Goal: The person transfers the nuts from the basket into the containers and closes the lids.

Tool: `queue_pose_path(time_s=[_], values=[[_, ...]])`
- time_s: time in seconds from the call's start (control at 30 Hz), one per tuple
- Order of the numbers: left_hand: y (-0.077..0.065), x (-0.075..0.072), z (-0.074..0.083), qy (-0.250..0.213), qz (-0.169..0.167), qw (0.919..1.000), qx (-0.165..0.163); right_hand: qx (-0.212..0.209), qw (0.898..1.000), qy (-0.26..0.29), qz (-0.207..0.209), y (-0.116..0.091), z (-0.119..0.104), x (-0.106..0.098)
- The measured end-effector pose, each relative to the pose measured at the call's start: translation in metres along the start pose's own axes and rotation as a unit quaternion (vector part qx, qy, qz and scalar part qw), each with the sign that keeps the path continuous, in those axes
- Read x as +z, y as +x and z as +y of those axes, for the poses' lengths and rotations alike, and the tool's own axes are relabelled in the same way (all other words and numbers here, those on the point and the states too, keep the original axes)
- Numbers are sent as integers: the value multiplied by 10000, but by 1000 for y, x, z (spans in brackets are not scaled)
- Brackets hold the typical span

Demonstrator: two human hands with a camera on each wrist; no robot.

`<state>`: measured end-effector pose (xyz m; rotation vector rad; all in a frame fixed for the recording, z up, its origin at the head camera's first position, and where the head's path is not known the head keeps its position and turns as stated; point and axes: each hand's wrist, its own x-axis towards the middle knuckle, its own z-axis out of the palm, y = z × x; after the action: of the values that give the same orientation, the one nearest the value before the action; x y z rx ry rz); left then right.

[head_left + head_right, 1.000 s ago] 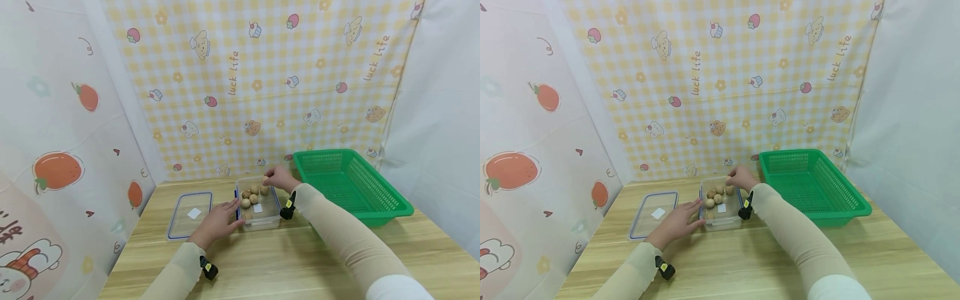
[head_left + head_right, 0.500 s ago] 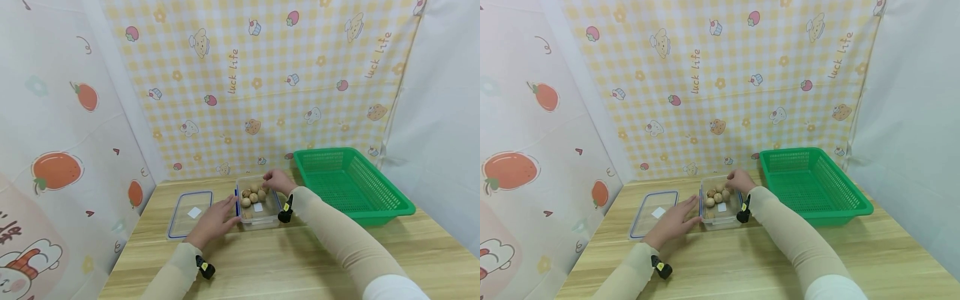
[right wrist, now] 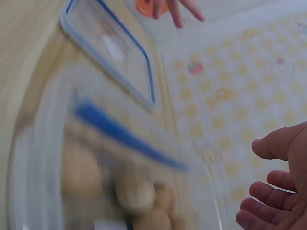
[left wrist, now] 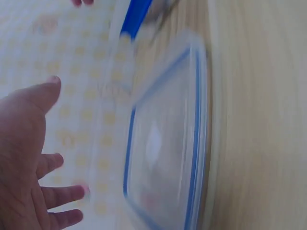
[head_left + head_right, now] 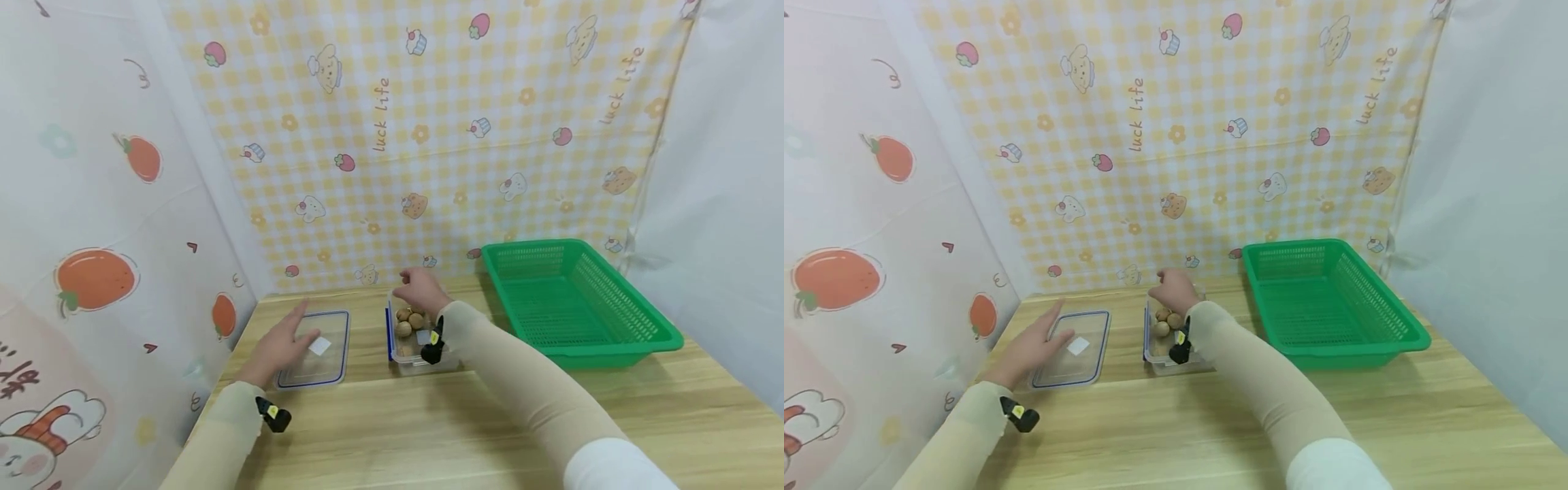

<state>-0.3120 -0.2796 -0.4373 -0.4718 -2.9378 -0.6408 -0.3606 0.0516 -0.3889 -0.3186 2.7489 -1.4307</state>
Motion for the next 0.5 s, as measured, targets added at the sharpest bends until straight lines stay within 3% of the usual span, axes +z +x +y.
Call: queue_pose_path(time_s=[0.1,0.23,0.33,0.43,0.5], values=[[-4,-4,-21,-261,-59,9985,-468,-39,9998,83,-162,1,-11,26],[-8,-6,-39,-547,-246,9922,-1091,-86,9978,-523,-407,6,-25,70],[-8,-6,-45,-735,-435,9866,-1389,82,9937,-810,-765,9,-31,100],[-8,-6,-48,-902,-517,9814,-1615,582,9901,-543,-1155,7,-34,124],[-7,-5,-48,-1055,-545,9765,-1796,542,9843,-910,-1411,7,-33,133]])
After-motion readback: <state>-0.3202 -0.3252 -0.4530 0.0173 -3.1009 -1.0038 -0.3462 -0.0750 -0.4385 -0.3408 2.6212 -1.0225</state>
